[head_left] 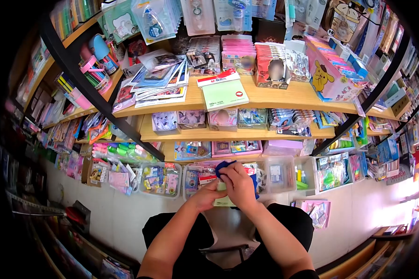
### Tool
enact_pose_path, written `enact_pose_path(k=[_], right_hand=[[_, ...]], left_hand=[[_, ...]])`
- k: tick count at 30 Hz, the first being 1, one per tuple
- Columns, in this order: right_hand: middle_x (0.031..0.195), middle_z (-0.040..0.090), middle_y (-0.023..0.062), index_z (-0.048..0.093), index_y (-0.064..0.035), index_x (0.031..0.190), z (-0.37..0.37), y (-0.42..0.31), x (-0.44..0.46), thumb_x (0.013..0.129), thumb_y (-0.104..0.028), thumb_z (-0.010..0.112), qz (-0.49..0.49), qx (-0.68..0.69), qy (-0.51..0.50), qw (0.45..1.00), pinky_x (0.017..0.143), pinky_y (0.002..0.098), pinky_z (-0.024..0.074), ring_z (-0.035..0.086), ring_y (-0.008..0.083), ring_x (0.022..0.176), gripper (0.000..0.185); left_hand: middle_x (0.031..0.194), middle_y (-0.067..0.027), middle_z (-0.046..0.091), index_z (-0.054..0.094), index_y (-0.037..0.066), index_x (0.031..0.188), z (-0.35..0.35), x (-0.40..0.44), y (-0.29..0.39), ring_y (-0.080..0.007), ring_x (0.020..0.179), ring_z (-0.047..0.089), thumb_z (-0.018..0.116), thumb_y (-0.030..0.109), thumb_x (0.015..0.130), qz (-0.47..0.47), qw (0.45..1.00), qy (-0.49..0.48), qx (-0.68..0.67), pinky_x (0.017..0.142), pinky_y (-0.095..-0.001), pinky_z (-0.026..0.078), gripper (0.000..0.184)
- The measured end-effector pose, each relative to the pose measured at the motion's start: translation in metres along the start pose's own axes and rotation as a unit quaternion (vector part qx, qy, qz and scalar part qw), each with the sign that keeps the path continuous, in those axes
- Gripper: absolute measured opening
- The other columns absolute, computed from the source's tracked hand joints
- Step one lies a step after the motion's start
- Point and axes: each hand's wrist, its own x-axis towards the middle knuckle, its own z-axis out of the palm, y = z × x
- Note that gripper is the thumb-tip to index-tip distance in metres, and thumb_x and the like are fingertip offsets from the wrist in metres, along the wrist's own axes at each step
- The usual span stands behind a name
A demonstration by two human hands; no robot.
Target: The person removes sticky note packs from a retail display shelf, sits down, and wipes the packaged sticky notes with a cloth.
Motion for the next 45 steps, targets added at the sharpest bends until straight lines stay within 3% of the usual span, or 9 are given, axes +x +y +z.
enact_pose_path(k=[7, 11, 15, 18, 25, 31, 40, 44, 45], right_hand=[[0.081, 0.056, 0.0149, 0.058, -0.0016, 0.086, -0.003, 0.046, -0.001, 0.079, -0.005, 0.057, 0.108, -0.115, 0.117, 0.981, 0.060, 0.0365, 0.0455, 0.057, 0.0307, 0.070, 0.008], [0.085, 0.060, 0.0089, 0.058, 0.0008, 0.089, -0.004, 0.074, -0.016, 0.085, -0.010, 0.055, 0.341, 0.108, 0.086, 0.930, 0.062, 0.0278, 0.0434, 0.053, 0.0121, 0.071, 0.012], [0.091, 0.061, 0.0030, 0.057, 0.0003, 0.099, -0.006, 0.049, -0.015, 0.088, -0.011, 0.054, 0.414, 0.478, 0.054, 0.773, 0.072, 0.0226, 0.0432, 0.053, 0.0086, 0.080, 0.016], [0.094, 0.061, 0.0046, 0.057, 0.0005, 0.100, -0.009, 0.031, -0.015, 0.085, -0.010, 0.058, 0.327, 0.346, -0.053, 0.878, 0.073, 0.0228, 0.0444, 0.054, 0.0079, 0.081, 0.018], [0.095, 0.063, 0.0061, 0.057, -0.0004, 0.105, -0.013, 0.035, -0.003, 0.082, -0.006, 0.060, 0.305, 0.397, 0.050, 0.864, 0.075, 0.0248, 0.0462, 0.058, 0.0106, 0.082, 0.024], [0.097, 0.062, 0.0075, 0.057, 0.0009, 0.105, -0.021, 0.034, 0.000, 0.082, -0.006, 0.060, 0.301, 0.408, 0.058, 0.860, 0.076, 0.0246, 0.0462, 0.058, 0.0108, 0.083, 0.024], [0.094, 0.063, 0.0070, 0.057, 0.0008, 0.102, -0.018, 0.031, -0.001, 0.081, -0.006, 0.061, 0.296, 0.415, 0.060, 0.859, 0.075, 0.0242, 0.0465, 0.058, 0.0102, 0.083, 0.022], [0.086, 0.062, 0.0084, 0.056, 0.0023, 0.093, -0.003, 0.022, -0.008, 0.075, -0.006, 0.068, 0.315, 0.261, 0.042, 0.912, 0.074, 0.0265, 0.0445, 0.057, 0.0144, 0.079, 0.023], [0.089, 0.059, 0.0112, 0.055, 0.0028, 0.096, 0.004, 0.014, -0.013, 0.073, -0.007, 0.068, 0.212, 0.160, 0.023, 0.964, 0.075, 0.0288, 0.0441, 0.056, 0.0196, 0.082, 0.028]], left_hand=[[0.116, -0.0059, 0.052, 0.040, 0.006, 0.125, 0.000, -0.013, 0.008, -0.0161, 0.104, 0.053, 0.056, 0.004, 0.083, 0.024, 1.000, 0.001, -0.019, 0.088, -0.0312, 0.043, 0.045], [0.119, -0.0121, 0.050, 0.038, 0.002, 0.126, -0.007, -0.016, 0.016, -0.0242, 0.107, 0.052, 0.053, 0.003, 0.083, 0.059, 0.993, 0.001, -0.103, 0.090, -0.0375, 0.043, 0.046], [0.118, -0.0114, 0.050, 0.037, 0.004, 0.126, -0.010, -0.012, 0.024, -0.0240, 0.107, 0.052, 0.053, 0.005, 0.084, 0.085, 0.988, 0.028, -0.126, 0.089, -0.0377, 0.044, 0.045], [0.117, -0.0092, 0.050, 0.036, 0.004, 0.127, -0.014, -0.002, 0.024, -0.0208, 0.106, 0.052, 0.053, 0.008, 0.085, 0.128, 0.986, 0.052, -0.095, 0.086, -0.0343, 0.044, 0.045], [0.122, -0.0075, 0.048, 0.034, 0.006, 0.129, -0.007, 0.011, 0.025, -0.0170, 0.112, 0.045, 0.045, 0.033, 0.091, 0.225, 0.957, 0.162, -0.086, 0.091, -0.0320, 0.037, 0.048], [0.121, -0.0051, 0.049, 0.039, 0.007, 0.125, -0.005, 0.001, 0.036, -0.0142, 0.106, 0.048, 0.040, 0.036, 0.092, 0.209, 0.960, 0.158, -0.102, 0.082, -0.0266, 0.039, 0.044], [0.129, -0.0086, 0.040, 0.029, 0.009, 0.133, -0.004, 0.000, 0.036, -0.0198, 0.113, 0.042, 0.044, 0.043, 0.089, 0.253, 0.945, 0.207, -0.035, 0.094, -0.0331, 0.035, 0.058], [0.137, -0.0127, 0.027, 0.018, 0.006, 0.137, 0.020, 0.005, 0.025, -0.0260, 0.122, 0.032, 0.054, 0.049, 0.082, 0.338, 0.912, 0.196, 0.125, 0.101, -0.0362, 0.026, 0.078], [0.138, -0.0125, 0.025, 0.016, 0.007, 0.138, 0.022, 0.008, 0.017, -0.0256, 0.124, 0.030, 0.056, 0.050, 0.080, 0.333, 0.923, 0.157, 0.111, 0.102, -0.0363, 0.023, 0.082]])
